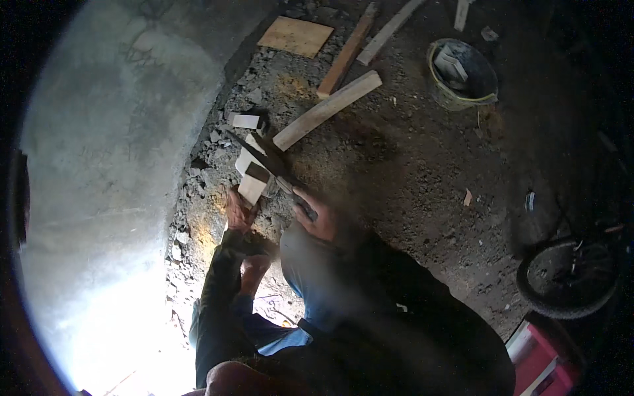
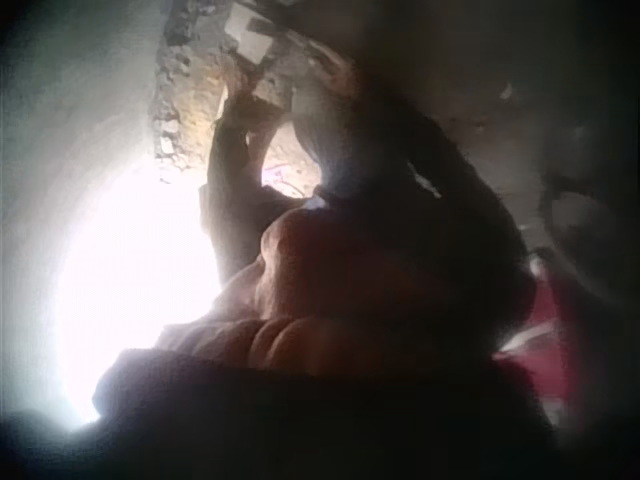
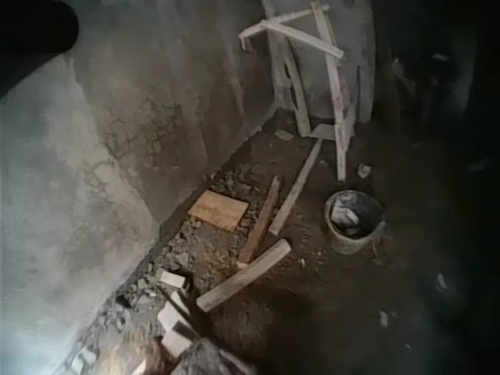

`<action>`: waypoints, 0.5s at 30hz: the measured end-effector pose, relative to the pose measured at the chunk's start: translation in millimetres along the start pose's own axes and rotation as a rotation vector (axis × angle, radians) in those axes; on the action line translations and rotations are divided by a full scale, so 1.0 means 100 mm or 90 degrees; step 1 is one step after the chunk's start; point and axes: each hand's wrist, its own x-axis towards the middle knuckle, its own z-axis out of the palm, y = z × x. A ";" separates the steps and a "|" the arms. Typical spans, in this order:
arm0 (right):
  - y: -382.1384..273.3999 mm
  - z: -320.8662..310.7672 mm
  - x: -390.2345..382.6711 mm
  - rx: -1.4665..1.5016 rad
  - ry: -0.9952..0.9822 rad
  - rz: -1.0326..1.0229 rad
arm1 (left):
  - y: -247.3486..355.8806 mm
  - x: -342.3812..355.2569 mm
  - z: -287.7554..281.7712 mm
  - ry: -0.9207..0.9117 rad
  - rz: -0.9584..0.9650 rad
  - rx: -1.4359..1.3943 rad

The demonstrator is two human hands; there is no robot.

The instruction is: The person measures a length of wood with a tape measure, then uses a hand saw to cut a segment from it while holding the wood steady on the ground with one hand.

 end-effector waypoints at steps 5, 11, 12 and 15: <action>-0.09 -0.03 -0.09 0.156 0.040 -0.022 | -0.09 0.08 -0.17 -0.009 -0.132 0.021; -0.12 -0.08 -0.15 0.007 0.023 -0.090 | -0.02 0.03 -0.90 -0.007 -0.223 -0.204; -0.06 -0.11 -0.11 0.036 0.022 -0.026 | 0.03 0.01 -1.06 0.012 -0.194 -0.209; 0.35 -0.03 -0.11 0.018 0.029 0.017 | 0.43 -0.12 -1.63 0.077 -0.104 -0.145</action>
